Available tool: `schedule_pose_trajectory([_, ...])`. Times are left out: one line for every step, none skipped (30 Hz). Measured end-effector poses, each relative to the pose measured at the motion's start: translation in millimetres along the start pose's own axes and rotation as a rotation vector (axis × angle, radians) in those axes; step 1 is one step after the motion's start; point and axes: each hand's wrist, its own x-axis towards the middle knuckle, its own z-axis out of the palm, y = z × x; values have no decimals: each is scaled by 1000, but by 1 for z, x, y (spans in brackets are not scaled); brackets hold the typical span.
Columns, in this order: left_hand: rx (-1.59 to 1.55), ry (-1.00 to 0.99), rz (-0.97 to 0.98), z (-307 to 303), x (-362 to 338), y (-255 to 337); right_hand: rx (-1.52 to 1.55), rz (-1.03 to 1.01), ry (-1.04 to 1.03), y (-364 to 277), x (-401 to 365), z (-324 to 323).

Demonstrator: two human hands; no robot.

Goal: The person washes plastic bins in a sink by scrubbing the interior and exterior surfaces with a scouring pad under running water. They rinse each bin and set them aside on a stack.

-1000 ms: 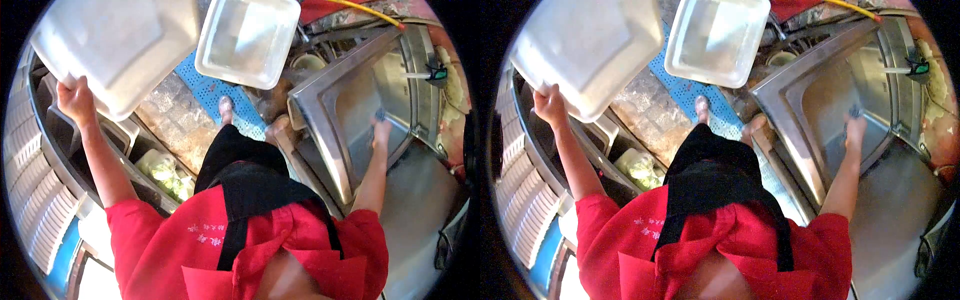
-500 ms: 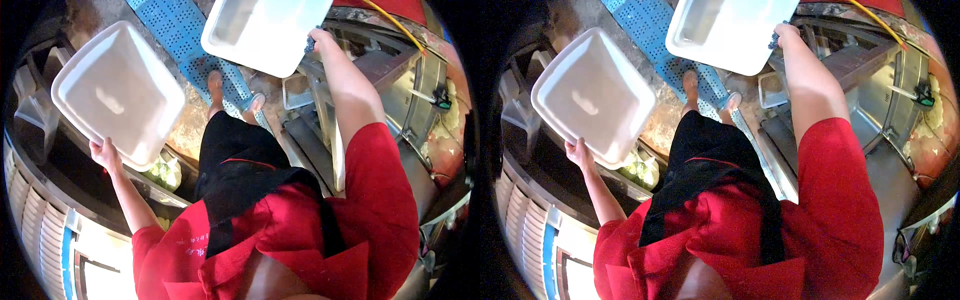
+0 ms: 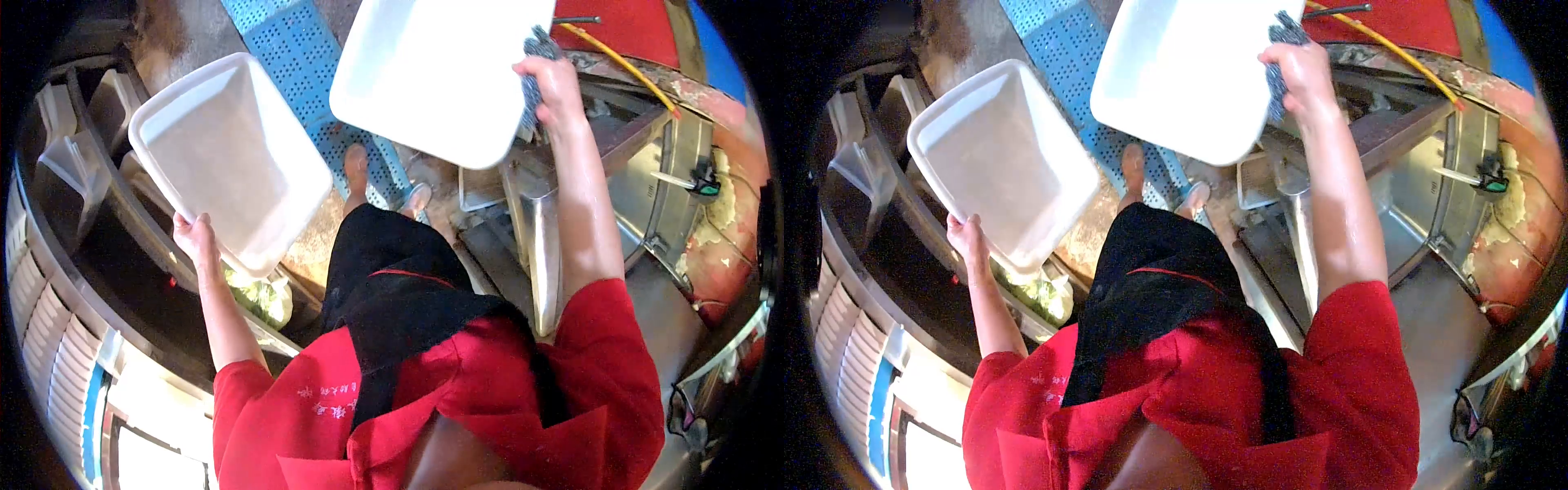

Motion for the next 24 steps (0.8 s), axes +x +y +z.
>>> schedule_pose_trajectory([-29, 1, -30, 0, -1, 13, 22, -53, 12, -14, -18, -7])
schedule_pose_trajectory([-53, -2, -60, -1, -3, 25, -15, -73, 48, -30, -40, -12])
schedule_pose_trajectory([-134, -37, -56, -1, 4, 24, -28, -81, 36, -39, -52, -24])
schedule_pose_trajectory([-157, -71, -63, -3, 7, 27, -42, -85, 26, -46, -63, -37])
schedule_pose_trajectory([-220, -110, -85, -5, 5, 39, -64, -101, 45, -56, -77, -45])
schedule_pose_trajectory([-282, -149, -106, -6, 3, 48, -85, -118, 64, -65, -91, -50])
schedule_pose_trajectory([-287, -156, -96, -4, 2, 52, -88, -130, 87, -72, -104, -53])
schedule_pose_trajectory([-360, -205, -91, -3, 3, 56, -78, -112, 99, -82, -118, -54])
schedule_pose_trajectory([-433, -253, -85, -2, 4, 60, -79, -120, 116, -89, -130, -56])
schedule_pose_trajectory([-417, -286, -80, 1, 0, 70, -80, -128, 132, -94, -140, -59])
schedule_pose_trajectory([-437, -338, -80, 8, -1, 76, -136, -127, 149, -95, -147, -68])
schedule_pose_trajectory([-458, -391, -79, 18, -2, 83, -131, -138, 157, -97, -155, -73])
schedule_pose_trajectory([-363, -430, -86, 31, -5, 92, -191, -139, 249, -101, -164, -76])
schedule_pose_trajectory([-469, -504, -73, 55, 4, 81, -250, -142, 344, -104, -172, -79])
schedule_pose_trajectory([-464, -557, -101, 79, 3, 85, -207, -147, 324, -104, -178, -84])
schedule_pose_trajectory([-604, -667, -18, 111, 10, 75, -204, -165, 342, -106, -184, -85])
schedule_pose_trajectory([-598, -699, -35, 137, 1, 89, -175, -182, 361, -109, -190, -84])
schedule_pose_trajectory([-617, -766, 10, 165, -3, 96, -146, -199, 380, -111, -196, -85])
schedule_pose_trajectory([-595, -803, -17, 192, -7, 104, -115, -206, 366, -111, -199, -87])
schedule_pose_trajectory([-601, -894, 30, 226, -3, 101, -117, -232, 388, -111, -203, -88])
schedule_pose_trajectory([-572, -935, 7, 254, -3, 100, -60, -239, 445, -111, -206, -88])
schedule_pose_trajectory([-540, -974, -18, 280, -4, 100, -1, -242, 500, -111, -209, -86])
schedule_pose_trajectory([-553, -990, -6, 302, -3, 98, 29, -228, 458, -116, -212, -85])
schedule_pose_trajectory([-239, -957, 184, 322, 2, 93, 25, -240, 474, -115, -215, -86])
